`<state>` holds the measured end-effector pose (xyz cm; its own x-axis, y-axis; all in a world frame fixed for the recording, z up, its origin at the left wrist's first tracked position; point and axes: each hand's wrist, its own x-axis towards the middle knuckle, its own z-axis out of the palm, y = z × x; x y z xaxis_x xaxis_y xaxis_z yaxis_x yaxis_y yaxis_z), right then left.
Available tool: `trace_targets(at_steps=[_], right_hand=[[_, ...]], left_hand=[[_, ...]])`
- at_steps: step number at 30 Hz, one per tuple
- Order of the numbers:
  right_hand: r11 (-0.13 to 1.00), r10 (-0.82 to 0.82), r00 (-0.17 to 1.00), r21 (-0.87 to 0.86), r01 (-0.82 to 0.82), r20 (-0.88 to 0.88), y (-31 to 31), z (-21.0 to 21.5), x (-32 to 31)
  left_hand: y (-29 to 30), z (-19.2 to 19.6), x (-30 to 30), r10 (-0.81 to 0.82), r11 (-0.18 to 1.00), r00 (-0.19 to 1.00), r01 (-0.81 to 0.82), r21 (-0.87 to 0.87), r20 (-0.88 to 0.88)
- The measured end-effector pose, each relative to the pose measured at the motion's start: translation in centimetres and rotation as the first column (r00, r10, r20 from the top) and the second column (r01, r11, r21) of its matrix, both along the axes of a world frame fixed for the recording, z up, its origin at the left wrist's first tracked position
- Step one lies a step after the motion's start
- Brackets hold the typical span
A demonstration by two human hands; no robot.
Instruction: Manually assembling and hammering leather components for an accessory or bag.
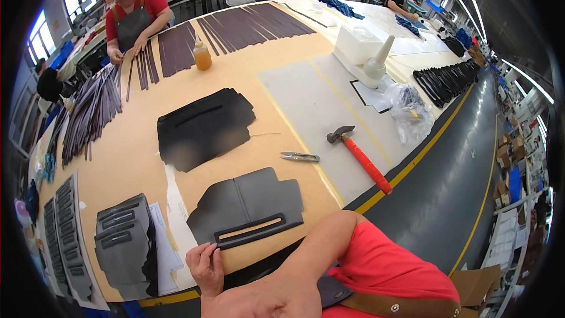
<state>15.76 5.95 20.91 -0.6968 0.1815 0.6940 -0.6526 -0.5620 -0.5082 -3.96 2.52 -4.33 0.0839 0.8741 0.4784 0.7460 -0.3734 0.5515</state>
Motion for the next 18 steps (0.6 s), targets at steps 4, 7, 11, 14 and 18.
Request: trace_targets(at_steps=[4,7,11,14,18], right_hand=[[0.999,0.006,0.998,-0.038,-0.004,0.07,0.1,-1.2,1.2],[0.937,-0.279,0.938,0.271,0.219,0.207,2.1,-4.5,2.4],[0.427,-0.903,0.219,0.721,0.546,0.37,4.4,-10.8,3.1],[0.382,-0.909,-0.019,0.852,0.358,0.416,5.8,-16.3,3.6],[0.376,-0.924,0.048,0.881,0.288,0.378,4.6,-20.9,2.9]], left_hand=[[-0.7,0.0,-0.4,0.011,1.0,1.0,-0.011,0.022,-0.016],[-0.5,-1.3,-2.0,-0.073,0.996,0.991,0.078,0.038,-0.115],[0.6,3.2,0.7,0.043,0.996,0.985,-0.029,-0.088,0.168],[1.0,3.9,0.2,0.189,0.956,0.945,-0.114,-0.271,0.268],[1.5,4.7,0.5,0.175,0.944,0.956,-0.094,-0.317,0.237]])
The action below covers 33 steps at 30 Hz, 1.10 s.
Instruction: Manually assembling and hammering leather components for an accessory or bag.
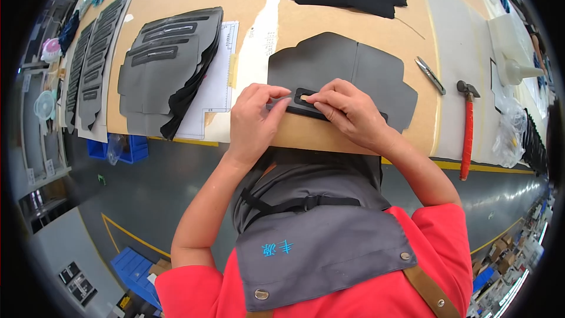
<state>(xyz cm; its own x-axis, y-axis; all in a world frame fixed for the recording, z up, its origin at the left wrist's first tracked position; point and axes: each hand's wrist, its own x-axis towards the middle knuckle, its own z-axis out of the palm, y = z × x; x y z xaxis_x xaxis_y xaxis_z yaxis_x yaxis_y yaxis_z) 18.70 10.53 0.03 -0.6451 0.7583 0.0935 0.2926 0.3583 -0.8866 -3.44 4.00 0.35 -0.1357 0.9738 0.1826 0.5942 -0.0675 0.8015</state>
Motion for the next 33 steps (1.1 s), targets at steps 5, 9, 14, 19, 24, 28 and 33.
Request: trace_targets(at_steps=[5,9,14,19,24,28,33], right_hand=[[0.945,0.013,0.997,0.326,-0.036,0.074,-0.6,-1.5,-0.1],[0.921,0.052,0.991,0.377,-0.096,0.124,-0.6,-1.6,0.0],[0.781,0.148,0.955,0.562,-0.273,0.258,-0.1,-1.7,0.4],[0.694,0.182,0.942,0.643,-0.326,0.281,0.2,-1.9,1.1],[0.611,0.179,0.953,0.732,-0.301,0.243,0.6,-1.8,1.0],[0.589,0.14,0.956,0.755,-0.289,0.257,0.3,-2.5,0.6],[0.597,0.117,0.957,0.751,-0.283,0.267,-0.2,-3.5,1.1]], left_hand=[[0.5,0.0,0.6,-0.065,0.99,0.998,0.063,-0.124,-0.007],[1.1,0.5,0.2,-0.089,0.974,0.996,0.082,-0.212,-0.028],[1.7,1.0,0.0,-0.07,0.927,0.998,0.067,-0.368,0.003],[2.4,1.0,-0.2,-0.076,0.912,0.997,0.082,-0.401,0.031],[3.1,1.4,0.0,-0.078,0.894,0.997,0.073,-0.442,0.007],[2.7,0.0,0.3,-0.072,0.94,0.983,0.011,-0.341,-0.168],[2.8,-0.1,0.7,-0.046,0.905,0.993,-0.004,-0.426,-0.106]])
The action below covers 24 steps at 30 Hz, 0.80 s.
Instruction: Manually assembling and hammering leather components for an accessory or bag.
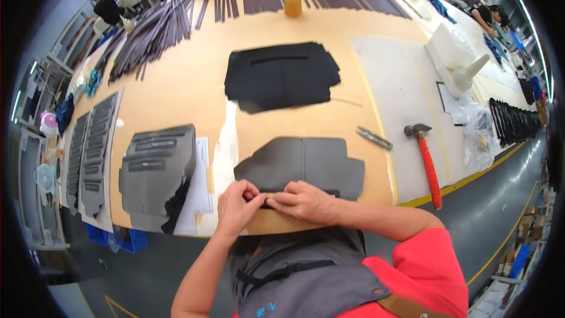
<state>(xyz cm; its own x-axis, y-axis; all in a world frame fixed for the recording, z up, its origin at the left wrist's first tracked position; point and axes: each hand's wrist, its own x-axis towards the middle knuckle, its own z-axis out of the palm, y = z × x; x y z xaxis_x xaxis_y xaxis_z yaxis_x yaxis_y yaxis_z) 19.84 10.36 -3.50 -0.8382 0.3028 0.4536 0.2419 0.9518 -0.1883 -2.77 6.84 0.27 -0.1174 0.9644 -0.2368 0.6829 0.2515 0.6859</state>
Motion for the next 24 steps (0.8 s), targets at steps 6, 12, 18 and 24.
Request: trace_targets(at_steps=[6,12,18,24], right_hand=[[1.0,0.021,1.0,0.0,-0.021,-0.004,-0.2,0.6,-0.5],[0.999,0.034,0.999,-0.007,-0.034,0.0,0.1,-0.3,-0.2],[0.999,0.034,0.999,-0.004,-0.034,0.003,0.3,-0.5,-0.3],[0.999,0.041,0.999,-0.006,-0.041,-0.006,0.4,-0.3,-0.3]], left_hand=[[-0.5,-3.2,-2.2,-0.142,0.974,0.988,0.152,0.166,-0.066],[0.3,-2.8,-1.9,-0.094,0.994,0.996,0.094,0.057,0.001],[0.5,-3.7,-2.3,-0.084,0.996,0.995,0.083,0.024,0.059],[0.6,-4.2,-2.3,-0.087,0.995,0.994,0.084,0.044,0.061]])
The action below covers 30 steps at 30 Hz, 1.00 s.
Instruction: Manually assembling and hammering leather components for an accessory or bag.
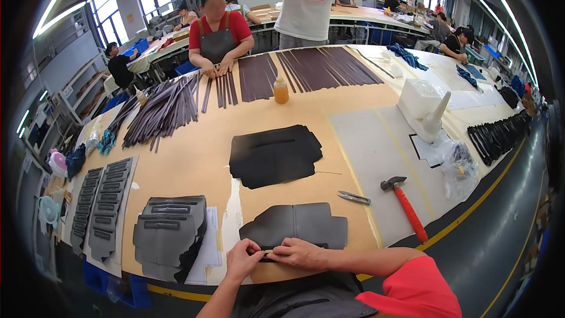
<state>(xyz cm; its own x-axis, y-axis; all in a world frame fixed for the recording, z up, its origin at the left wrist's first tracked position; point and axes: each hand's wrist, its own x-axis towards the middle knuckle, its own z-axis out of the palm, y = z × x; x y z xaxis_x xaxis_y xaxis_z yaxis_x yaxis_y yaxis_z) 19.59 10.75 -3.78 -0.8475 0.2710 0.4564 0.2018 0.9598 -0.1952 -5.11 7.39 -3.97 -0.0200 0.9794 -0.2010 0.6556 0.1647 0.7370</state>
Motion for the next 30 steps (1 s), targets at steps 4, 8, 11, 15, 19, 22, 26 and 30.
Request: trace_targets(at_steps=[4,8,11,15,19,22,26,30], right_hand=[[1.0,-0.007,1.0,-0.01,0.007,0.015,-0.1,0.2,0.1],[1.0,-0.004,1.0,-0.009,0.004,0.005,0.0,0.4,0.1],[1.0,-0.006,1.0,-0.008,0.006,0.006,-0.1,0.5,0.0],[1.0,-0.004,1.0,-0.007,0.004,0.003,-0.1,0.2,0.1],[1.0,-0.009,1.0,-0.015,0.009,0.002,-0.2,0.0,0.0],[1.0,-0.011,1.0,-0.013,0.011,0.016,-0.2,0.1,0.1],[1.0,-0.008,1.0,-0.009,0.008,0.012,-0.1,0.2,0.1],[1.0,-0.023,1.0,-0.008,0.023,0.018,-0.1,0.3,0.1]], left_hand=[[-0.1,-0.3,0.0,-0.005,1.0,1.0,0.005,0.019,0.003],[-0.1,0.1,0.2,0.007,1.0,1.0,-0.007,0.008,0.001],[-0.2,0.2,0.2,0.004,1.0,1.0,-0.004,0.012,-0.004],[-0.2,0.6,0.2,-0.01,0.999,1.0,0.01,0.033,-0.005],[-0.4,0.5,0.3,-0.001,0.999,1.0,0.001,0.038,0.0],[-0.5,1.2,0.7,0.049,0.998,0.999,-0.05,0.036,0.019],[-0.9,1.0,0.2,-0.037,0.985,0.998,0.045,0.165,-0.047],[-1.1,1.1,0.1,-0.054,0.98,0.999,0.051,0.194,0.009]])
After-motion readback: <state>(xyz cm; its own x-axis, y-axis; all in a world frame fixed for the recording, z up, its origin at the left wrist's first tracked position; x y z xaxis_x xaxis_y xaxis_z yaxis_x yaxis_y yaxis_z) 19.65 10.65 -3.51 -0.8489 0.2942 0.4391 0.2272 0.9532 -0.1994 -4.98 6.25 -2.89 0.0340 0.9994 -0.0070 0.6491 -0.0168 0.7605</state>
